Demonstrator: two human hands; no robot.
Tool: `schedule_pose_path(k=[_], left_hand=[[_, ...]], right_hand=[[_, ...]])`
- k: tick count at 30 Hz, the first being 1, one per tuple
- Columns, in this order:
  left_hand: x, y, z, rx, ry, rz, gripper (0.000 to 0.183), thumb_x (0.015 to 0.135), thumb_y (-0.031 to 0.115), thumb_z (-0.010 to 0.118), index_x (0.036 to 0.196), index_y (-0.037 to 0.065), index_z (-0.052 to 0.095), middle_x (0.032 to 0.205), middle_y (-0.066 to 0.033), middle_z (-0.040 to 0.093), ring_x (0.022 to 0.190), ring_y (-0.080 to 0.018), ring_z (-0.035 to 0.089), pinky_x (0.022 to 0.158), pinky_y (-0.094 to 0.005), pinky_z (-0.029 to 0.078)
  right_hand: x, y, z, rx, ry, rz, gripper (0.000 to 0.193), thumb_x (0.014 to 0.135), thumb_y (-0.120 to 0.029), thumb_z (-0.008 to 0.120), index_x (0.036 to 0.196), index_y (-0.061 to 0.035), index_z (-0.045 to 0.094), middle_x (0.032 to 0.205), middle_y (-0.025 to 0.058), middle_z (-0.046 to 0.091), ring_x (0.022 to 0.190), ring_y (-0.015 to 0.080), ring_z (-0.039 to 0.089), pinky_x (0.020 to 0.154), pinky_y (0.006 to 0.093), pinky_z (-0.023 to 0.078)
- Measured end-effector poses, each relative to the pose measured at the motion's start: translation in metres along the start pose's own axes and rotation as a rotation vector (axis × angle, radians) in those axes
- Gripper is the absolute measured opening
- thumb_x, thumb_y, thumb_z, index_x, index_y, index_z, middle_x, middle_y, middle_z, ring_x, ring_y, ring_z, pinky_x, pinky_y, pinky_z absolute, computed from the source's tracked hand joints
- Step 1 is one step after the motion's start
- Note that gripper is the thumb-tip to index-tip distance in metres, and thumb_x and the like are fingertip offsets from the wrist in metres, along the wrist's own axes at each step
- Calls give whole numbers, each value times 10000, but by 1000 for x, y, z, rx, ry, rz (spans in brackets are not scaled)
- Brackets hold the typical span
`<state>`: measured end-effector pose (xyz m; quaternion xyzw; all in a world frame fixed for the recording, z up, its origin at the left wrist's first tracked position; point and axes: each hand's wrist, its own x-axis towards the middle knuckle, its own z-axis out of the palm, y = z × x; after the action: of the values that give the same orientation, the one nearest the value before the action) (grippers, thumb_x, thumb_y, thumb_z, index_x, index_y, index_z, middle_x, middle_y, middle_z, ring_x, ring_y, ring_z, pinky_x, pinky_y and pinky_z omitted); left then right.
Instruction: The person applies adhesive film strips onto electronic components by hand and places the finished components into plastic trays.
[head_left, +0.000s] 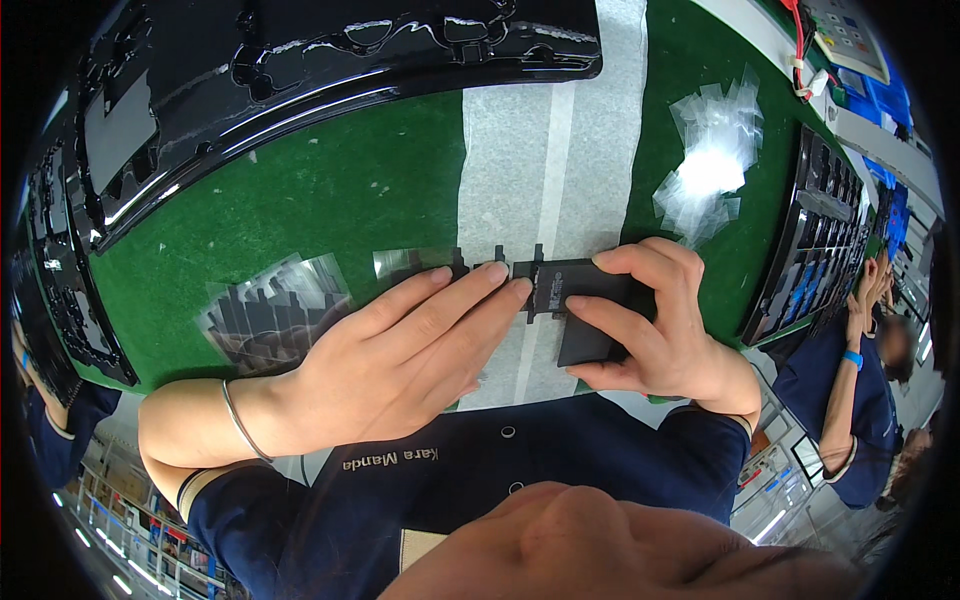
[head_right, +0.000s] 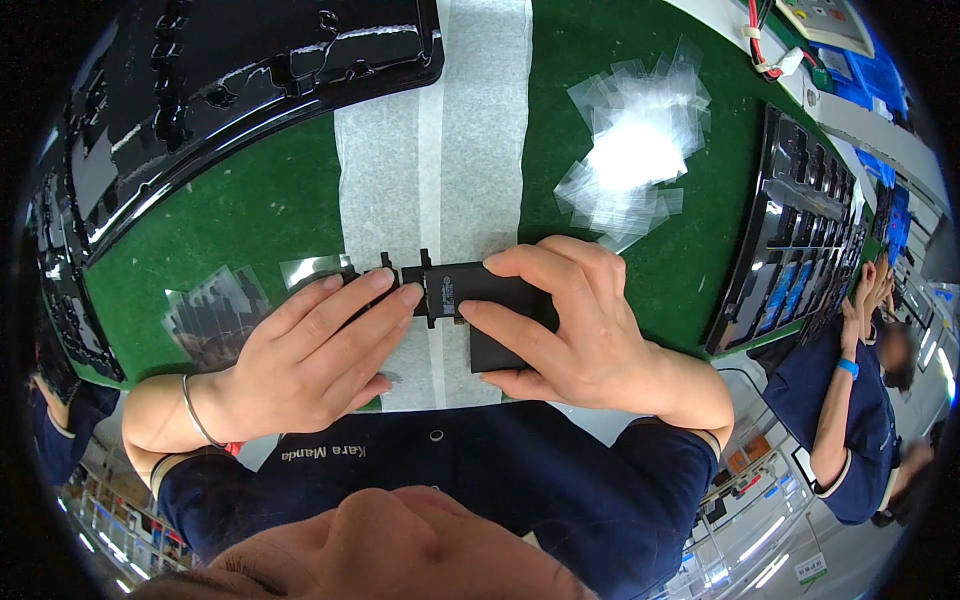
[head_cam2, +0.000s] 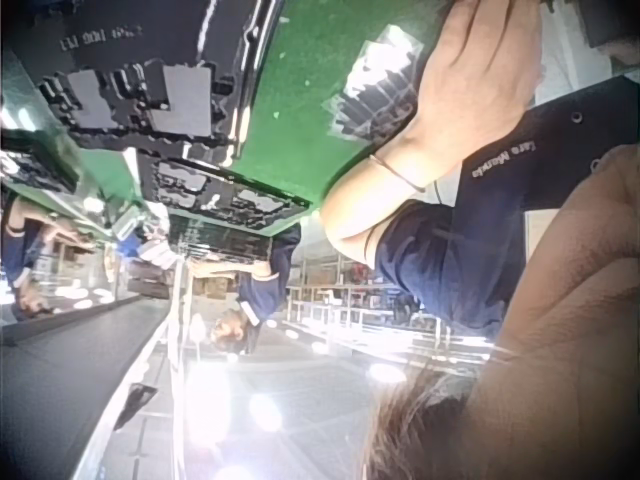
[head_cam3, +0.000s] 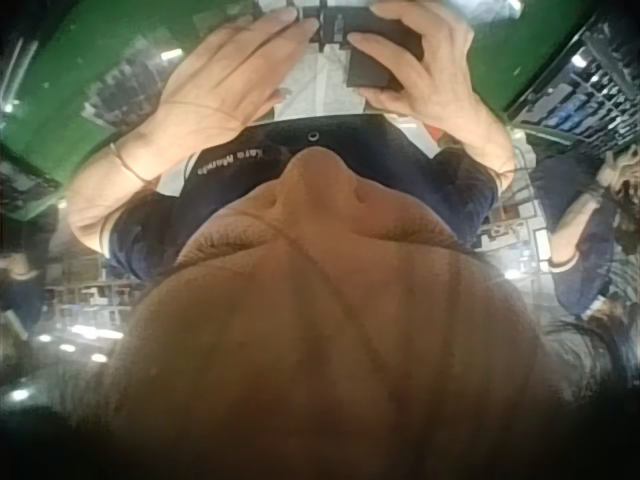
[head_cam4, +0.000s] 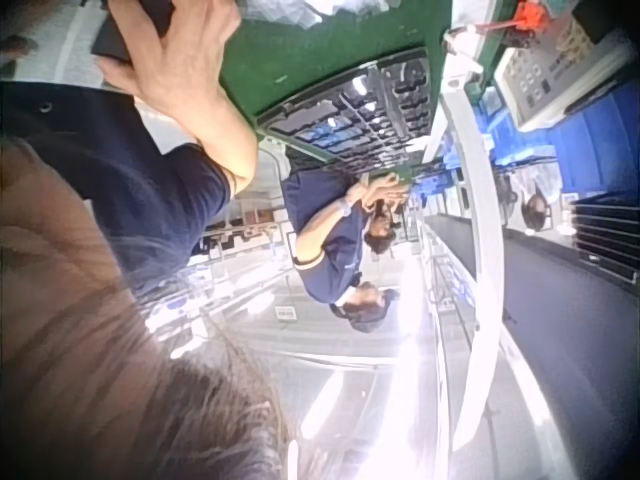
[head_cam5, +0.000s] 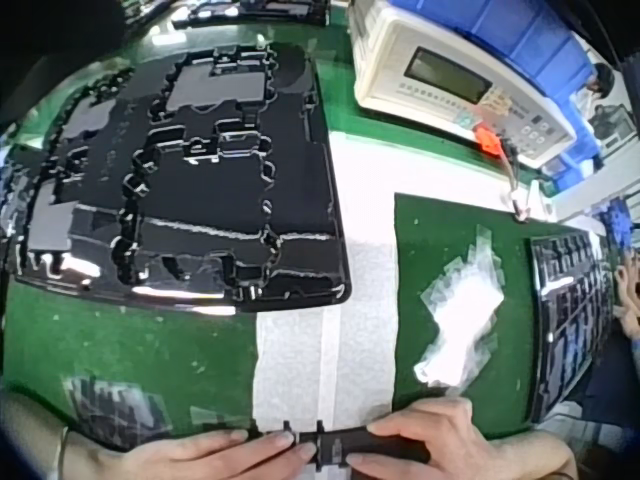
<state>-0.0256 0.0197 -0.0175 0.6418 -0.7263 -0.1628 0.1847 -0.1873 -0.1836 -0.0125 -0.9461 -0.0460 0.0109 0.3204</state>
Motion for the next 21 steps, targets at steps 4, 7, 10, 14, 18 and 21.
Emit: schedule_pose_path(k=[4, 7, 10, 14, 18, 21], left_hand=[[0, 0, 0, 14, 7, 0, 474, 611, 269, 581, 994, -7, 612, 1187, -95, 533, 1126, -248, 482, 921, -357, 389], [0, 0, 0, 19, 9, 0, 469, 615, 271, 580, 992, -6, 612, 1185, -94, 534, 1125, -248, 483, 921, -356, 388], [0, 0, 0, 15, 10, 2, 470, 614, 272, 583, 992, -6, 612, 1185, -95, 535, 1125, -248, 483, 920, -355, 387], [0, 1, 0, 10, 10, 1, 473, 611, 270, 588, 995, -6, 609, 1184, -96, 535, 1124, -249, 483, 919, -355, 388], [0, 0, 1, -2, 12, 0, 473, 612, 269, 590, 995, -6, 609, 1183, -96, 535, 1123, -251, 484, 919, -357, 388], [-1, 0, 1, 1, 11, -3, 477, 614, 269, 592, 1002, -9, 605, 1184, -102, 535, 1121, -253, 486, 920, -359, 388]], right_hand=[[0, 0, 0, -1, 1, -1, 522, 549, -308, 706, 1018, -99, 609, 1115, 133, 467, 965, 298, 429, 781, 386, 338], [0, -1, 0, 2, 0, 5, 516, 557, -310, 702, 1019, -100, 609, 1119, 134, 466, 968, 299, 427, 782, 387, 338], [0, 0, 0, 2, -4, 3, 516, 556, -308, 703, 1019, -101, 609, 1123, 135, 465, 970, 300, 425, 782, 389, 339], [0, -1, 0, 1, -2, 4, 524, 545, -305, 707, 1017, -99, 609, 1125, 137, 465, 970, 301, 425, 783, 390, 339], [0, -1, 0, 11, -5, 6, 538, 525, -292, 714, 1015, -97, 610, 1126, 139, 465, 971, 303, 424, 783, 390, 340], [1, -1, -1, 13, -6, 7, 545, 515, -289, 717, 1014, -96, 610, 1127, 140, 465, 970, 304, 425, 782, 391, 340]])
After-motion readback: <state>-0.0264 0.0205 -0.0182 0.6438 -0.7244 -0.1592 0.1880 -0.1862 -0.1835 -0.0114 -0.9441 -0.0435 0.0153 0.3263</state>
